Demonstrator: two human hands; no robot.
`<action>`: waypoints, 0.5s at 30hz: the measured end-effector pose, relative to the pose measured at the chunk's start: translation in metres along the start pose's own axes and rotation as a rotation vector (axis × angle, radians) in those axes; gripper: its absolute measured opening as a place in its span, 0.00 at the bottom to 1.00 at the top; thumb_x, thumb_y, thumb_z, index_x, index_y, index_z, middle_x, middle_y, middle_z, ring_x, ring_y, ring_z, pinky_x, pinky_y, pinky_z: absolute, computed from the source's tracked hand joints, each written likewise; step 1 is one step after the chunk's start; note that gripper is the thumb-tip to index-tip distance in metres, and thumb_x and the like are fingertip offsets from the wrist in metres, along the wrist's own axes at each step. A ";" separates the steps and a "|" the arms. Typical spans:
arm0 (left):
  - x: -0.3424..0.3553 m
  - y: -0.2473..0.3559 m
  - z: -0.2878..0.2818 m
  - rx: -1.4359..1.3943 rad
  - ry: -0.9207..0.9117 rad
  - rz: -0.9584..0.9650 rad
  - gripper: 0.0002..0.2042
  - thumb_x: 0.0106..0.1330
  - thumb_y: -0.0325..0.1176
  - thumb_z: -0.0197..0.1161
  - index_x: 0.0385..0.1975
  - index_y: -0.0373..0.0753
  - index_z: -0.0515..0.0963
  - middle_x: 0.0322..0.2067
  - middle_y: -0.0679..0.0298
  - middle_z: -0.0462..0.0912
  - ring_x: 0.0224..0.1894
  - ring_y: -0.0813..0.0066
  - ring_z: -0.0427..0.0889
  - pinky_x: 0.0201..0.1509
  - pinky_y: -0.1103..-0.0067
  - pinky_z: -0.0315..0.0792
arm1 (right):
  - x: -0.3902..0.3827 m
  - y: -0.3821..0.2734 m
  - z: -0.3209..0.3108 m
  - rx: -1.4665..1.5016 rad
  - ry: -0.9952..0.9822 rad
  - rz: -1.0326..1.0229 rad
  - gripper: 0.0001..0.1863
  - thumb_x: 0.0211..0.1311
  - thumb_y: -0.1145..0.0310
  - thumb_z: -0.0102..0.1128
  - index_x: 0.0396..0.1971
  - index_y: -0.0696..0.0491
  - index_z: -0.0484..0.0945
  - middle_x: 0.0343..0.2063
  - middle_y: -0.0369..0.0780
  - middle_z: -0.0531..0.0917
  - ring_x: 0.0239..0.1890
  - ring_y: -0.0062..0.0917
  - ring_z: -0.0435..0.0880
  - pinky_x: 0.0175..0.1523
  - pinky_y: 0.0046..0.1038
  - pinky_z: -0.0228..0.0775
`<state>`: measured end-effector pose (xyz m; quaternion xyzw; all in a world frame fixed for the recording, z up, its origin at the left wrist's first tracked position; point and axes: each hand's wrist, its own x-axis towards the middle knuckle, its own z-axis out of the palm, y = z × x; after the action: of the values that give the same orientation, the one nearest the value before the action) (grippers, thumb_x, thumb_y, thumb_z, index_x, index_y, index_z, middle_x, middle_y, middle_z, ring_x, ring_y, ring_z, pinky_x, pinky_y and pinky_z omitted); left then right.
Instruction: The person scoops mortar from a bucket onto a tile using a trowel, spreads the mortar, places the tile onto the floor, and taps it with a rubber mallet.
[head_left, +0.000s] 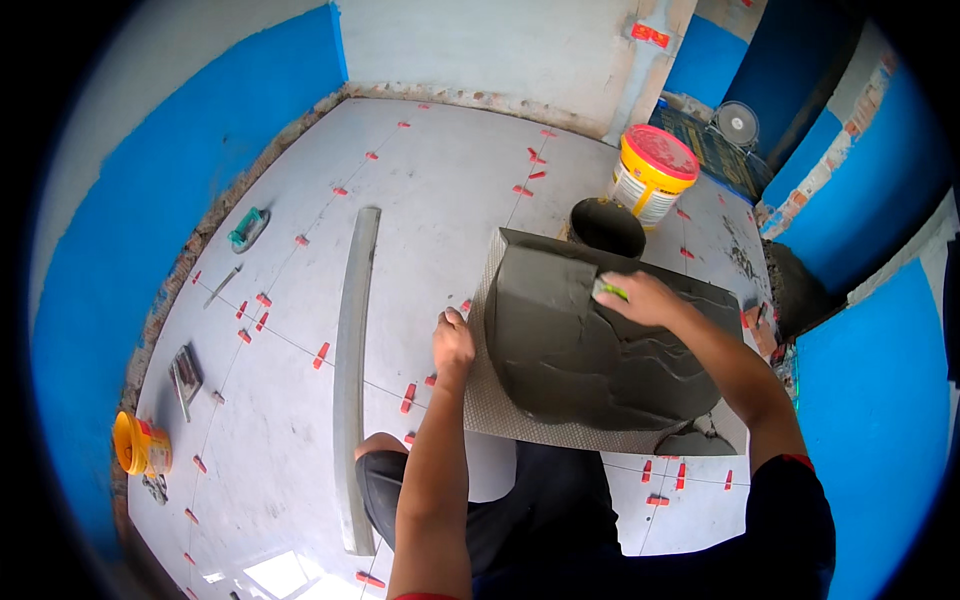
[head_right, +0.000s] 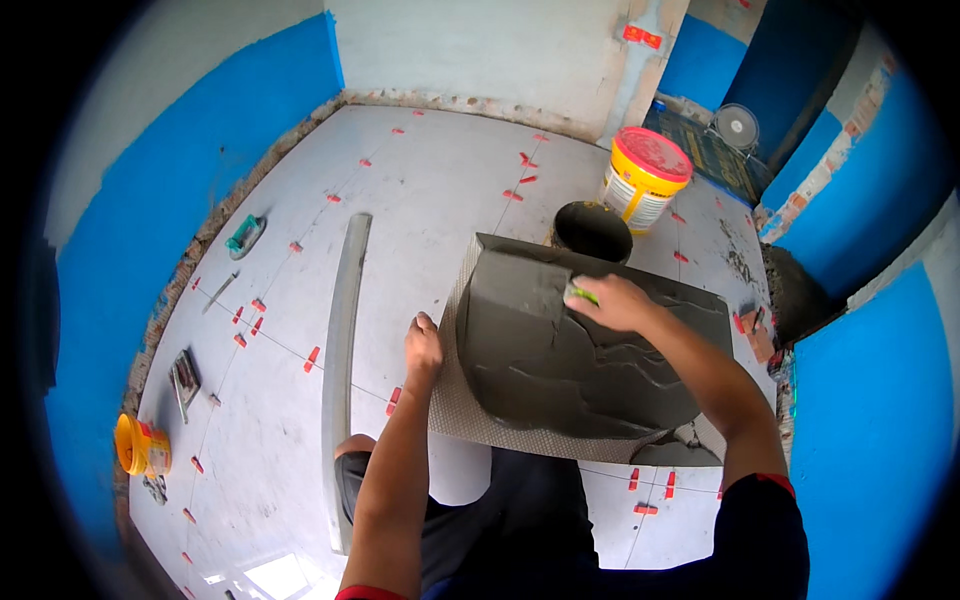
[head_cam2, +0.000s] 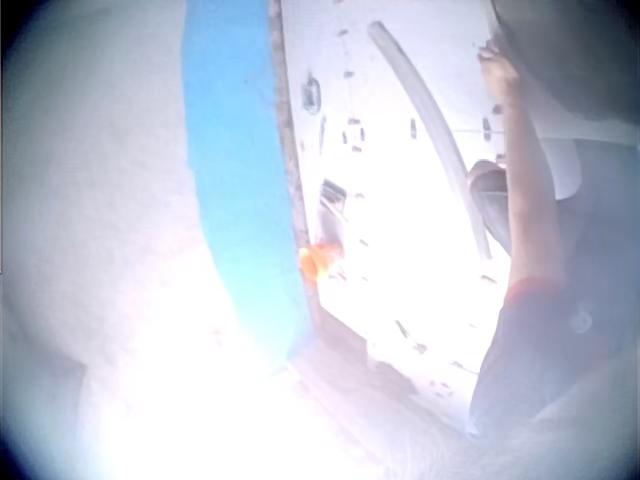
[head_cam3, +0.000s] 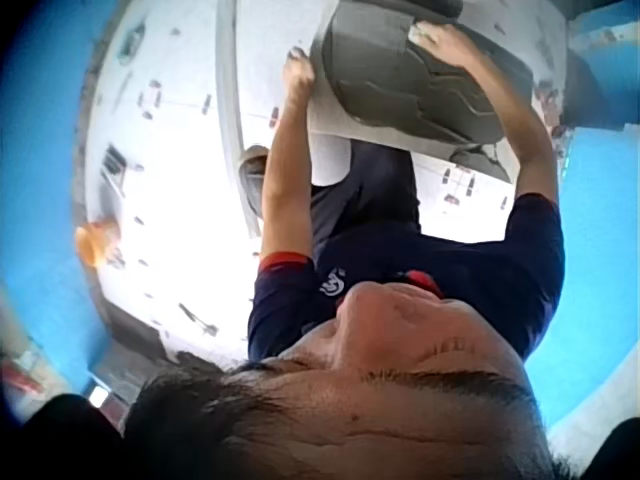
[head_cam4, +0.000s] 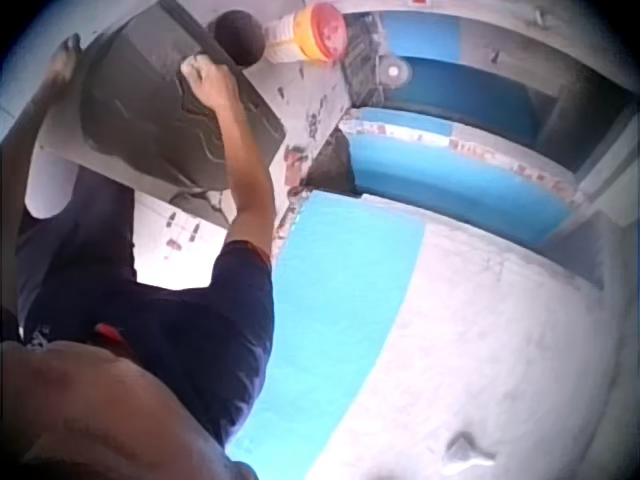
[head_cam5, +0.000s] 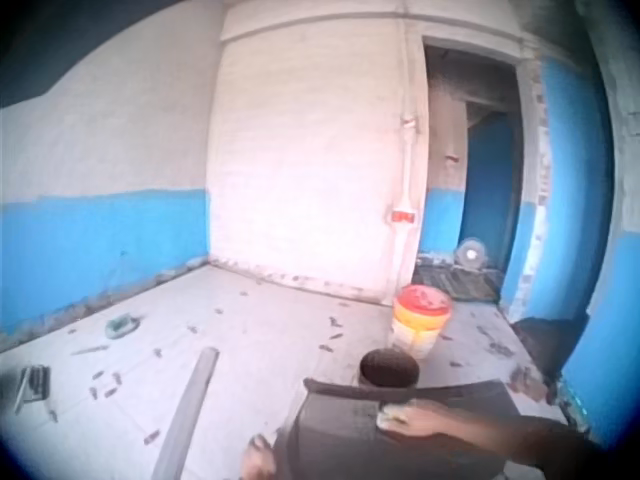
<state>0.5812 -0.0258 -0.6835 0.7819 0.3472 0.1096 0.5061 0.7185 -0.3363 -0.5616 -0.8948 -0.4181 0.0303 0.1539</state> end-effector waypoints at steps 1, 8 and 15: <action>-0.003 0.007 -0.005 0.028 -0.019 -0.001 0.29 0.75 0.49 0.32 0.53 0.28 0.73 0.49 0.35 0.78 0.55 0.36 0.74 0.60 0.58 0.69 | 0.012 0.003 -0.002 0.008 0.044 0.013 0.23 0.67 0.47 0.55 0.41 0.54 0.78 0.28 0.52 0.82 0.34 0.51 0.82 0.39 0.45 0.73; -0.008 0.012 -0.011 0.086 0.031 -0.015 0.30 0.76 0.50 0.34 0.54 0.28 0.73 0.50 0.37 0.78 0.57 0.37 0.73 0.61 0.59 0.68 | 0.071 -0.018 -0.016 0.337 -0.204 0.463 0.26 0.69 0.45 0.52 0.36 0.57 0.77 0.20 0.42 0.79 0.18 0.30 0.77 0.27 0.33 0.71; -0.007 0.018 -0.008 0.158 0.036 0.017 0.29 0.75 0.48 0.33 0.51 0.27 0.73 0.46 0.35 0.79 0.52 0.36 0.76 0.58 0.57 0.70 | 0.087 0.029 -0.003 0.105 0.052 0.439 0.30 0.67 0.42 0.51 0.42 0.58 0.79 0.35 0.50 0.85 0.39 0.44 0.85 0.44 0.40 0.76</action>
<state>0.5795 -0.0288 -0.6631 0.8202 0.3572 0.1003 0.4356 0.7966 -0.2884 -0.5609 -0.9555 -0.2070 0.0618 0.2009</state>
